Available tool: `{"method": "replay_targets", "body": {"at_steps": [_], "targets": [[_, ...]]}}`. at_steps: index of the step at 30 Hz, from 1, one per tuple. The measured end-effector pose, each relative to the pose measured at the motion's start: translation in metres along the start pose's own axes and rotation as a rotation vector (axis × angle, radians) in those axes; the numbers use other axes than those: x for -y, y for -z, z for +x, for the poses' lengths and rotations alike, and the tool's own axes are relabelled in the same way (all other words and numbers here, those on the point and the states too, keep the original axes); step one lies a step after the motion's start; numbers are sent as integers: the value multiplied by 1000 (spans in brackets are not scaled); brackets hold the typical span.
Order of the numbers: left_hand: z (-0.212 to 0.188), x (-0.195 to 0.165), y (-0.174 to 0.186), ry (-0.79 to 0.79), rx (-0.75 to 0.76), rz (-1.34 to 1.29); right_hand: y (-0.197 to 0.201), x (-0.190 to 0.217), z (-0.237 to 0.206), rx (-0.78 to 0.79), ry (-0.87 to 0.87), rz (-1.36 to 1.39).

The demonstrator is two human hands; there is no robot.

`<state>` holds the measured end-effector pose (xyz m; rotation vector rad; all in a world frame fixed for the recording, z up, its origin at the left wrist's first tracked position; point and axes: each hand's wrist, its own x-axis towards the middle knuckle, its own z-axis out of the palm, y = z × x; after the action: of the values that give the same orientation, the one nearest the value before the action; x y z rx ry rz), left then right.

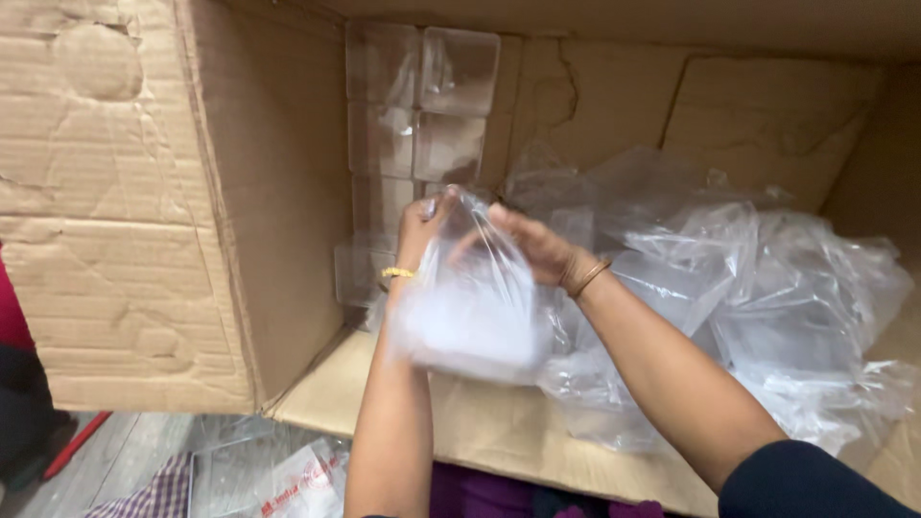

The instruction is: The person sits on the floor in front of a large cardboard box and removes clear plastic boxes from plastic bags one at a time, pulling each box out of its bag and placing the unwrapped boxes into a pile inside the cardboard box.

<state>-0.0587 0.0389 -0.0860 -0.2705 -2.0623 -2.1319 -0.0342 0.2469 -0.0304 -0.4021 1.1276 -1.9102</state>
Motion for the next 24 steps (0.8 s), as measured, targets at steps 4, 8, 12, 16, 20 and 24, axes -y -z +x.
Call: {"method": "replay_targets", "body": {"at_steps": [4, 8, 12, 16, 20, 24], "targets": [[-4, -7, -12, 97, 78, 195, -37, -11, -9, -65, -79, -397], [-26, -40, 10, 117, 206, 141, -42, 11, -42, -281, -26, -565], [-50, -106, 72, 249, 174, 314, -9, 49, -91, -467, 224, -531], [-66, -163, 122, 428, 207, 519, 33, 61, -132, -983, 253, -725], [-63, -160, 128, 495, 109, 451, 53, 53, -141, -966, 344, -1002], [-64, -108, 119, 662, -118, 89, 40, 56, -142, -970, 90, -1184]]}}
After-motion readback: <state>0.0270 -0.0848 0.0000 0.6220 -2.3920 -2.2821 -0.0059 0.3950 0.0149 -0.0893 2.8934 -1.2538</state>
